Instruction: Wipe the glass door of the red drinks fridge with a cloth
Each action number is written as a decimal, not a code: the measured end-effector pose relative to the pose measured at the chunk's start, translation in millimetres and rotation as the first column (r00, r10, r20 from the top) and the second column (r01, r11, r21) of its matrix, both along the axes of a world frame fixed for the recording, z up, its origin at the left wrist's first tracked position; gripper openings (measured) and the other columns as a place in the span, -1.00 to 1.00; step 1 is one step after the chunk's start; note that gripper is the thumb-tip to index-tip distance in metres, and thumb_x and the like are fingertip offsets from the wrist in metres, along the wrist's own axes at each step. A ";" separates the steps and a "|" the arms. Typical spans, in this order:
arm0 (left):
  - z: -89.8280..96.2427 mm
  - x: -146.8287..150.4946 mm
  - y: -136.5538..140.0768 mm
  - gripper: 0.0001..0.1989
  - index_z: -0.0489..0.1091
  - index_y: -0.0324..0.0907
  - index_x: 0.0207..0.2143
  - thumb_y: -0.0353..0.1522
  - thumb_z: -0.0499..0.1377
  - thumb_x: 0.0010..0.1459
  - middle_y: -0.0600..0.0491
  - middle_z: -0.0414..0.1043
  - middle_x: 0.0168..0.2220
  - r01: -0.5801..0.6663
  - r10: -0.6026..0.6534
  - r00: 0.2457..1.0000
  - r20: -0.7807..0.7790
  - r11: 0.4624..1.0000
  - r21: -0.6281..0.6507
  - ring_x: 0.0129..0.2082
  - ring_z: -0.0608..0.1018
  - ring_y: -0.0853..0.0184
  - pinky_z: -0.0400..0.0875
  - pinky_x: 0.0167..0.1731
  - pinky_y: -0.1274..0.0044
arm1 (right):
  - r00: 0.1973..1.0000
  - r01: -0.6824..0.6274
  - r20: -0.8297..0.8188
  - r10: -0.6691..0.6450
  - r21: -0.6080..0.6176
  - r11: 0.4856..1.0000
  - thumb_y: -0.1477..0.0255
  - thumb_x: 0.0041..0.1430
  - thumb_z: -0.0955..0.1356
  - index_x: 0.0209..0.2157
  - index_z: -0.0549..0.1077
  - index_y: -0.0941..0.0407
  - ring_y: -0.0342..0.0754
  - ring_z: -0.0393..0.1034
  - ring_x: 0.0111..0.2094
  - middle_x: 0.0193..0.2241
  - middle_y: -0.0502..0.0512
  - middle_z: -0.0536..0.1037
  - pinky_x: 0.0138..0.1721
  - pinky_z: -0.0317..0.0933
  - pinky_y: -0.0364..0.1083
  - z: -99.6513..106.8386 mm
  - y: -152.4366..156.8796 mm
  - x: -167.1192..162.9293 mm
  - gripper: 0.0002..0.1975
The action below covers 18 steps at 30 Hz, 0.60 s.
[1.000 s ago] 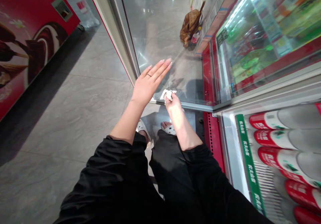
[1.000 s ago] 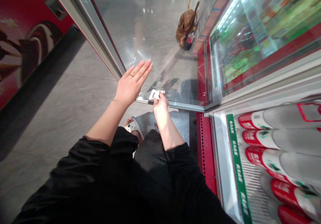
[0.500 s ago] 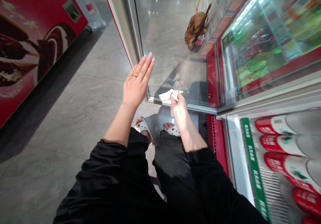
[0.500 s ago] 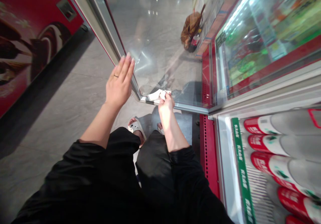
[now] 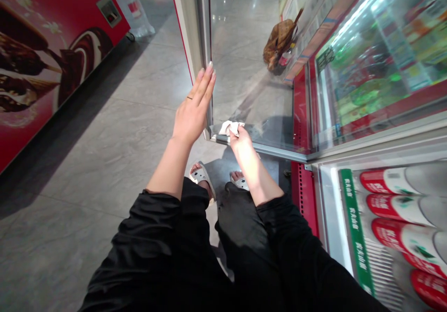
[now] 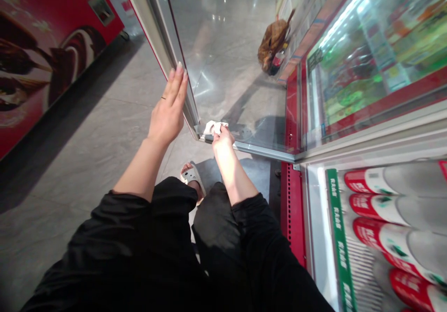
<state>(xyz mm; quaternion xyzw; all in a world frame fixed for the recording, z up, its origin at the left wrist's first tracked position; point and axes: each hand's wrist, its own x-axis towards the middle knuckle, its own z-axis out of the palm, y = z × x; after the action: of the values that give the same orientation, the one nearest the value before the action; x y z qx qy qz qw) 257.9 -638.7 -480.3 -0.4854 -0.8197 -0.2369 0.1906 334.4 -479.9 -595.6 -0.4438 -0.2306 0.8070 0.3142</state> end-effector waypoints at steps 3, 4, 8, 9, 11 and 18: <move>-2.2 -0.9 0.5 -0.16 -0.13 -0.15 0.66 -0.63 -0.31 0.38 -0.06 0.01 0.68 0.009 -0.009 1.000 -0.005 1.000 0.012 0.68 -0.02 0.22 0.22 0.54 0.35 | 0.996 0.072 0.051 -0.071 -0.025 0.997 0.69 0.32 0.43 -0.43 0.36 0.06 -0.29 0.49 -0.50 -0.52 -0.23 0.51 -0.32 0.51 -0.29 -1.9 8.1 9.5 -0.68; -2.5 -0.6 0.8 -0.17 -0.13 -0.15 0.66 -0.62 -0.30 0.39 -0.05 0.00 0.68 0.010 -0.010 1.000 -0.002 1.000 0.013 0.68 -0.02 0.22 0.21 0.55 0.34 | 0.993 0.092 0.070 -0.090 -0.031 0.995 0.66 0.36 0.44 -0.39 0.40 0.07 -0.28 0.49 -0.49 -0.50 -0.22 0.52 -0.33 0.51 -0.27 -3.9 9.8 12.9 -0.72; -0.7 1.2 2.0 -0.24 -0.13 -0.19 0.66 -0.55 -0.28 0.46 -0.09 -0.01 0.68 0.024 -0.025 1.000 0.020 1.000 0.018 0.68 -0.05 0.21 0.13 0.58 0.32 | 0.985 0.097 0.151 -0.084 -0.083 0.992 0.38 0.48 0.49 -0.05 0.57 0.16 -0.13 0.59 -0.28 -0.17 0.01 0.65 -0.26 0.57 -0.11 -15.6 4.5 9.1 -0.86; 0.2 1.3 2.1 -0.26 -0.14 -0.20 0.66 -0.52 -0.27 0.48 -0.11 0.00 0.68 0.032 -0.033 0.999 0.026 0.999 0.020 0.69 -0.06 0.20 0.11 0.59 0.31 | 0.984 0.082 0.163 -0.065 -0.101 0.991 0.32 0.48 0.49 0.05 0.57 0.15 -0.09 0.61 -0.21 -0.08 0.07 0.66 -0.22 0.59 -0.06 -18.1 1.3 3.7 -0.76; 1.9 0.7 2.1 -0.27 -0.17 -0.22 0.67 -0.48 -0.24 0.50 -0.14 -0.02 0.68 0.049 -0.050 0.998 0.042 0.999 0.018 0.69 -0.08 0.18 0.08 0.61 0.27 | 0.985 0.043 0.169 -0.020 -0.131 0.990 0.25 0.49 0.49 0.13 0.55 0.14 -0.04 0.62 -0.15 0.00 0.12 0.65 -0.17 0.61 -0.02 -21.1 -3.9 -8.2 -0.67; 2.9 -2.8 0.4 -0.26 -0.24 -0.16 0.68 -0.45 -0.24 0.52 -0.09 -0.05 0.69 0.049 -0.048 0.998 0.035 0.999 -0.007 0.69 -0.09 0.16 -0.01 0.64 0.20 | 0.997 -0.017 0.074 0.024 -0.095 0.995 0.51 0.52 0.41 -0.27 0.55 0.14 -0.22 0.48 -0.45 -0.42 -0.12 0.56 -0.38 0.49 -0.21 -17.2 10.1 -1.2 -0.82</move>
<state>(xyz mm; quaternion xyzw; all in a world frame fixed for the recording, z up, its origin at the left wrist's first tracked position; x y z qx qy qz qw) 255.1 -638.3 -477.4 -0.5017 -0.8118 -0.2468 0.1687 333.2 -469.7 -612.8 -0.4854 -0.2086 0.8030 0.2757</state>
